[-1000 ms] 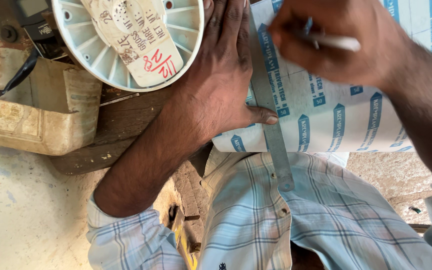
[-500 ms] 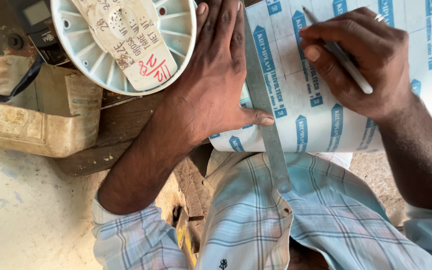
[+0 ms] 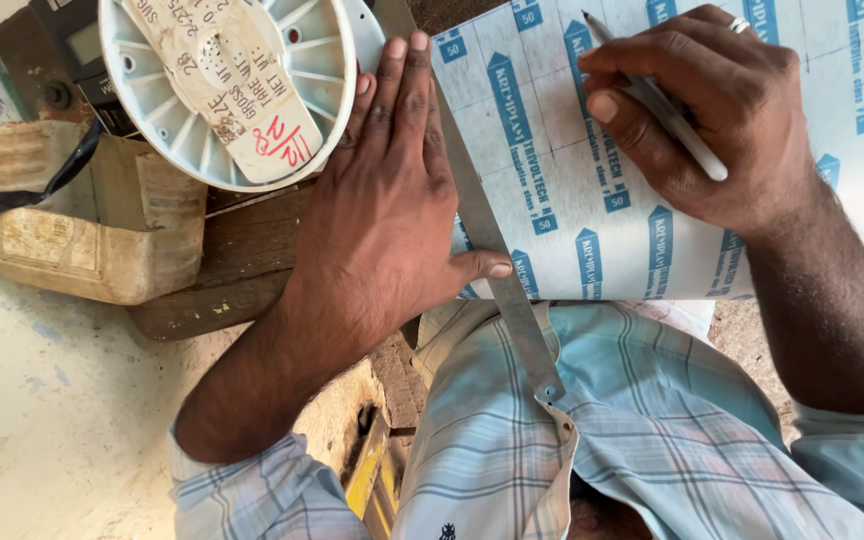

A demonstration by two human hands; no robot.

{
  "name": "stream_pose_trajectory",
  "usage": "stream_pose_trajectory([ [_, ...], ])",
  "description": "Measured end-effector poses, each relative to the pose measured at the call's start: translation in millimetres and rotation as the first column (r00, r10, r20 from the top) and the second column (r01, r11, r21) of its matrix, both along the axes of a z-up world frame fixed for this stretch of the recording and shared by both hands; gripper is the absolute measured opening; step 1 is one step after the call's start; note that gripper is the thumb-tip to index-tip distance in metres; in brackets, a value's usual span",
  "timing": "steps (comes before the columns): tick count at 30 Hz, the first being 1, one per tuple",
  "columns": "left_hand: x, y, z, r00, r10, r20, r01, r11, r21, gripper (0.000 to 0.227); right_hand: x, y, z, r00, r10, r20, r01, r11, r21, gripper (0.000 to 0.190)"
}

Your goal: The person uses a metal ruler and a white pen to draw straight lines on a roll of white insulation tape. They repeatedly reposition the ruler and mark the surface in a workshop setting.

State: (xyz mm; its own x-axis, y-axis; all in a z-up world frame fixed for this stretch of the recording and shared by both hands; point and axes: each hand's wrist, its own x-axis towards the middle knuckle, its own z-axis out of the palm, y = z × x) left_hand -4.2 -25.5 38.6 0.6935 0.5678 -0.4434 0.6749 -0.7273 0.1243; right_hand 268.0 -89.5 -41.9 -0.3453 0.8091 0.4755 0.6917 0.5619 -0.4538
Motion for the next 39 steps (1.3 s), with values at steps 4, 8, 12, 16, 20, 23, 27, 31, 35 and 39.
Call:
stream_pose_trajectory([
  [4,-4,-3,-3,0.991,0.038,0.13,-0.04,0.999,0.014,0.144,-3,2,1,1.0,0.009,0.013,-0.009,1.0,0.011,0.019],
  [8,-10,-14,-5,0.983,0.067,0.17,-0.077,0.996,0.052,0.137,0,4,4,0.999,-0.005,0.041,0.005,1.0,-0.003,0.019],
  [12,-10,-17,-6,0.996,0.039,0.074,-0.048,0.991,0.123,0.13,0,0,3,0.999,-0.032,0.037,0.033,0.999,-0.017,0.017],
  [16,-8,-16,-2,0.993,0.084,-0.083,-0.083,0.996,0.014,0.135,-2,6,6,1.0,-0.017,0.027,0.017,1.0,-0.011,0.014],
  [20,-8,-10,7,0.997,0.005,0.073,-0.015,0.989,0.146,0.132,-8,9,14,0.988,-0.032,-0.153,0.013,0.992,-0.122,0.014],
  [23,-4,-5,12,0.99,0.006,0.141,-0.024,0.992,0.128,0.123,-4,9,15,0.982,-0.006,-0.187,-0.01,0.996,-0.088,0.02],
  [27,-7,3,5,0.996,0.001,0.086,-0.008,0.996,0.085,0.123,-9,7,5,0.969,-0.069,-0.237,0.037,0.99,-0.139,0.021],
  [31,-10,7,-3,0.99,-0.022,0.136,0.006,0.993,0.117,0.123,-11,5,11,0.961,-0.106,-0.255,0.061,0.982,-0.176,0.023],
  [35,-6,13,-3,0.994,-0.033,0.105,0.026,0.998,0.063,0.126,-10,7,15,0.954,-0.109,-0.279,0.059,0.981,-0.183,0.024],
  [39,-7,14,-2,0.995,-0.041,0.095,0.039,0.999,0.027,0.126,-11,7,7,0.954,-0.105,-0.28,0.071,0.989,-0.129,0.022],
])
